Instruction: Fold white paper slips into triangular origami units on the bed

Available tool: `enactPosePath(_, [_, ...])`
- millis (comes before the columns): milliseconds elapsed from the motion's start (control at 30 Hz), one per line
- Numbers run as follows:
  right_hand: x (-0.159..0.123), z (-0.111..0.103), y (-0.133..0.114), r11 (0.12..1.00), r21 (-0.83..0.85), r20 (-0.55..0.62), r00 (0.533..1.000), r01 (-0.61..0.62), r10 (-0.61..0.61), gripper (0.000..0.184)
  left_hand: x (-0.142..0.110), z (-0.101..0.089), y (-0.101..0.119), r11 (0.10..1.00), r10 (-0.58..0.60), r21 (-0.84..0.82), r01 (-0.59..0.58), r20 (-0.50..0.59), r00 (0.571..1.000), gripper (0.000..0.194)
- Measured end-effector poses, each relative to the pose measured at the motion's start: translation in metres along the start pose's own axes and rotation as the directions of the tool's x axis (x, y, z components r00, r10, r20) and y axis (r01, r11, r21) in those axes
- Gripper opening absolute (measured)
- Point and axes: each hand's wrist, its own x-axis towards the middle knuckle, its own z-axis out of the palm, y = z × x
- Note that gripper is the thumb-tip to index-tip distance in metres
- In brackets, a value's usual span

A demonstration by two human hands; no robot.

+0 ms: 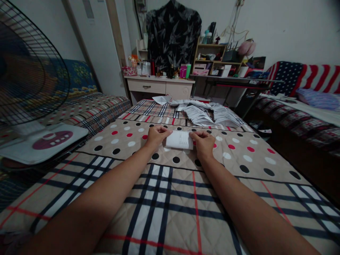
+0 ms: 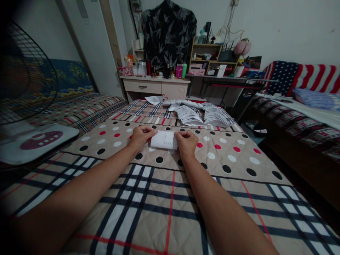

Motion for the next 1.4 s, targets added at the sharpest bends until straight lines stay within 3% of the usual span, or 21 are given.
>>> enactPosePath(133, [0.004, -0.002, 0.006, 0.982, -0.185, -0.001, 1.000, 0.023, -0.024, 0.011, 0.002, -0.004, -0.007, 0.995, -0.005, 0.103, 0.001, 0.044, 0.999, 0.028])
enactPosePath(200, [0.005, -0.003, 0.006, 0.940, -0.333, 0.048, 0.997, 0.074, -0.061, 0.007, 0.003, -0.005, -0.009, 0.954, 0.066, 0.285, -0.092, 0.099, 0.993, 0.025])
enactPosePath(300, [0.006, -0.004, 0.002, 0.792, -0.586, 0.168, 0.982, 0.171, -0.088, 0.003, 0.003, -0.005, -0.008, 0.786, 0.171, 0.561, -0.259, 0.206, 0.964, 0.014])
enactPosePath(433, [0.004, -0.003, -0.006, 0.604, -0.749, 0.274, 0.957, 0.273, -0.093, 0.006, -0.003, 0.001, -0.002, 0.678, 0.177, 0.655, -0.334, 0.295, 0.939, 0.013])
enactPosePath(667, [0.003, -0.003, -0.009, 0.488, -0.807, 0.329, 0.939, 0.333, -0.098, 0.009, -0.006, 0.002, 0.000, 0.624, 0.177, 0.689, -0.369, 0.335, 0.925, 0.015])
enactPosePath(867, [0.005, -0.004, -0.006, 0.526, -0.790, 0.316, 0.944, 0.315, -0.090, 0.006, 0.004, -0.003, -0.012, 0.691, 0.152, 0.666, -0.280, 0.244, 0.958, 0.016])
enactPosePath(1000, [0.002, -0.003, -0.007, 0.502, -0.811, 0.291, 0.952, 0.299, -0.097, 0.008, 0.006, 0.000, -0.014, 0.675, 0.141, 0.695, -0.245, 0.204, 0.969, 0.018])
enactPosePath(1267, [0.001, -0.001, -0.008, 0.446, -0.844, 0.304, 0.951, 0.297, -0.059, 0.010, -0.004, 0.008, -0.006, 0.496, 0.166, 0.792, -0.355, 0.315, 0.935, 0.015])
enactPosePath(1333, [0.002, -0.002, -0.007, 0.447, -0.840, 0.318, 0.947, 0.308, -0.054, 0.009, -0.006, 0.009, -0.002, 0.408, 0.199, 0.812, -0.417, 0.366, 0.909, 0.018])
enactPosePath(1400, [0.002, -0.002, -0.005, 0.450, -0.832, 0.336, 0.940, 0.323, -0.054, 0.009, -0.008, 0.011, 0.001, 0.280, 0.236, 0.809, -0.516, 0.463, 0.854, 0.022])
